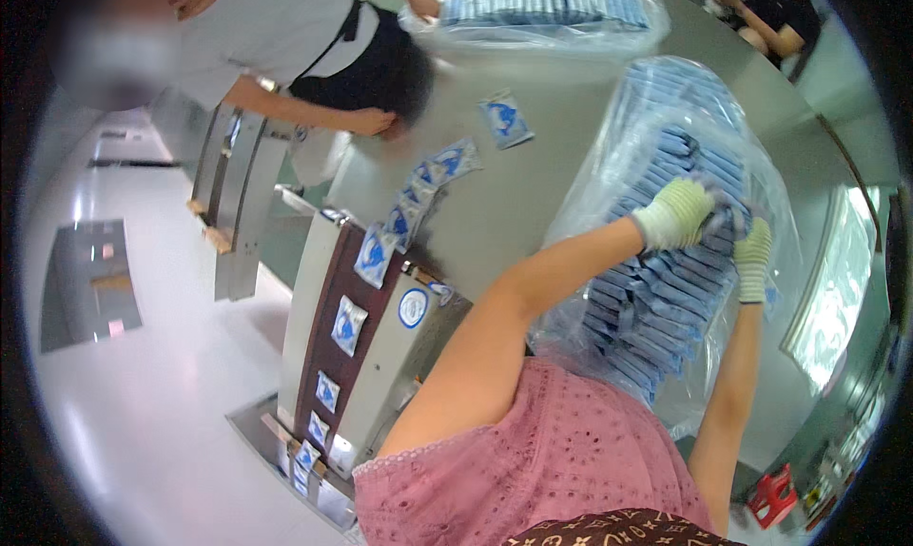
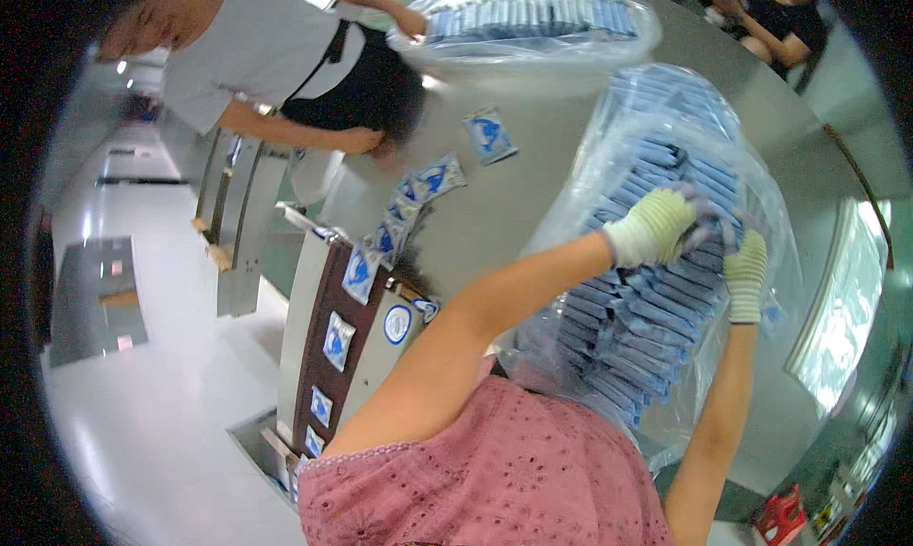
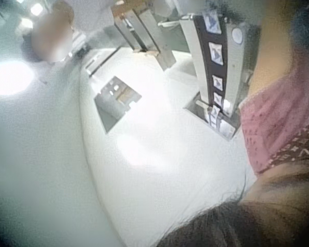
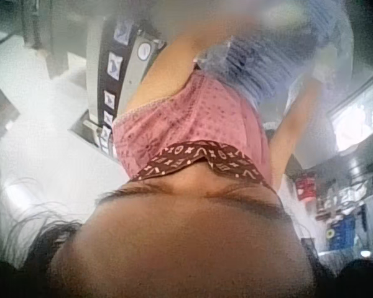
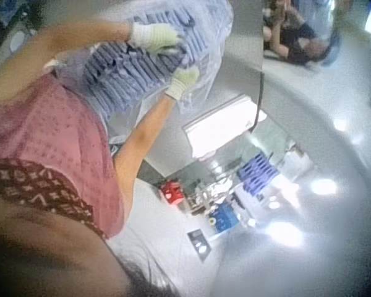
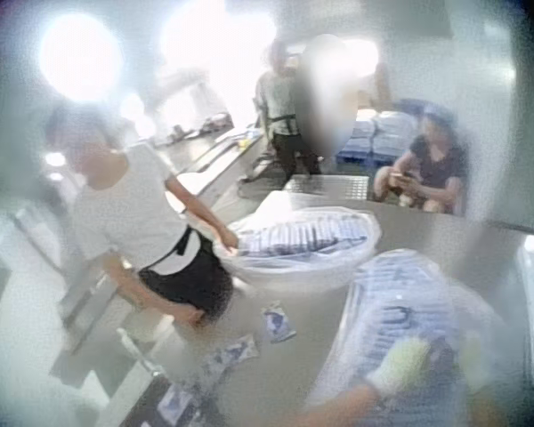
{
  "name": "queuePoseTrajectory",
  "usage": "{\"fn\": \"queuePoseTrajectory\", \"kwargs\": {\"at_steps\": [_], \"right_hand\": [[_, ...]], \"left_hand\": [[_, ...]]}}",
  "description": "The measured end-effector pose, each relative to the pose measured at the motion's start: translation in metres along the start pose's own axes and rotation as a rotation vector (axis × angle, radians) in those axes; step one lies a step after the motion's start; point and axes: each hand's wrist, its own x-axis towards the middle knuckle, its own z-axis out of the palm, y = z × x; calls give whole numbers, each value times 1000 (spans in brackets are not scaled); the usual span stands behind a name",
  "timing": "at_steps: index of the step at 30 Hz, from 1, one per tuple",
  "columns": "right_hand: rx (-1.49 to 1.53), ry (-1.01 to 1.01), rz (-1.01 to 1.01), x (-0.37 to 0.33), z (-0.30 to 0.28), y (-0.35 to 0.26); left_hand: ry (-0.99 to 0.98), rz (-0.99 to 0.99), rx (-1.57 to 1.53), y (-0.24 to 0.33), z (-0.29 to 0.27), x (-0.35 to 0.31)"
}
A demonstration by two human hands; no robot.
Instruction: The person picks up packets from a large clear plastic bag on a stainless steel table and arranges them into small stacks on the same table.
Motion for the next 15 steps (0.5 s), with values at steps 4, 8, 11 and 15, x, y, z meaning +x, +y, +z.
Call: {"fn": "queuePoseTrajectory", "kwargs": {"at_steps": [4, 8, 11, 15], "right_hand": [[-173, 93, -131, -5, -2, -9], [-352, 71, -95, -6, -22, 1], [-263, 150, -137, 12, -41, -56], [-3, 192, -325, 27, -30, -143]], "left_hand": [[254, 98, 24, -25, -93, -131], [41, -560, 597, -64, -214, -296], [54, -1107, 519, -87, -287, -425], [-7, -1500, 606, -82, -282, -514]]}}
